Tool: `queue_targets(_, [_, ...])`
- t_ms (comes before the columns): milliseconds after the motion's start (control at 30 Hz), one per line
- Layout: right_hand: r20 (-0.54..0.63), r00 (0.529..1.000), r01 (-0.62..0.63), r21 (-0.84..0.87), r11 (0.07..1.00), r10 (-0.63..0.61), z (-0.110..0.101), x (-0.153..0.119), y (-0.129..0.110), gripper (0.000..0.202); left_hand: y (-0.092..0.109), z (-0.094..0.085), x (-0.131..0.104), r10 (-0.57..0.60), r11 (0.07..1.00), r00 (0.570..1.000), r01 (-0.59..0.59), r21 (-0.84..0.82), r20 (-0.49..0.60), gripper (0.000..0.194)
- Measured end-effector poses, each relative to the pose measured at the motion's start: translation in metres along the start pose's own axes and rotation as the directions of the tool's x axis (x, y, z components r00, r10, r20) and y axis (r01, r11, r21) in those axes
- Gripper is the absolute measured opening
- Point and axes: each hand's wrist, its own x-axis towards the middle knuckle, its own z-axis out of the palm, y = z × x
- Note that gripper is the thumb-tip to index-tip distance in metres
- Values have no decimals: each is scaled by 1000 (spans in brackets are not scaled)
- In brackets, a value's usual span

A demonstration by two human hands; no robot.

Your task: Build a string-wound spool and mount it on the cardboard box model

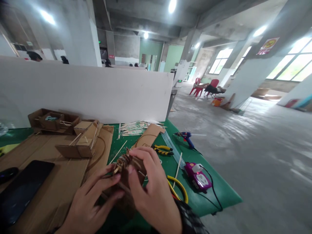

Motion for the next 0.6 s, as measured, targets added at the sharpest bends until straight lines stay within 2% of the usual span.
queue_targets(67, [50,995,-90,51,995,88,-4,12,9,18,1,-1,0,-10,1000,1000,10,-9,-16,25])
queue_targets(133, [167,974,-176,121,977,155,-8,25,19,14,4,-3,0,-21,1000,999,20,-24,-31,23])
queue_targets(233, [388,913,-230,235,944,126,-11,40,30,12,6,-5,2,-44,998,992,37,-52,-122,15])
queue_targets(300, [443,891,-243,280,929,99,-10,45,33,12,5,-5,4,-82,995,980,69,-75,-182,12])
queue_targets(367, [422,901,-237,288,928,99,-10,43,32,13,1,-6,5,-113,991,974,95,-96,-195,12])
queue_targets(467, [349,929,-214,240,947,121,-10,34,23,10,-5,-10,6,-173,978,973,150,-146,-153,13])
queue_targets(600, [277,957,-130,166,978,80,-13,19,9,7,-9,-17,3,-343,909,935,309,-280,-83,9])
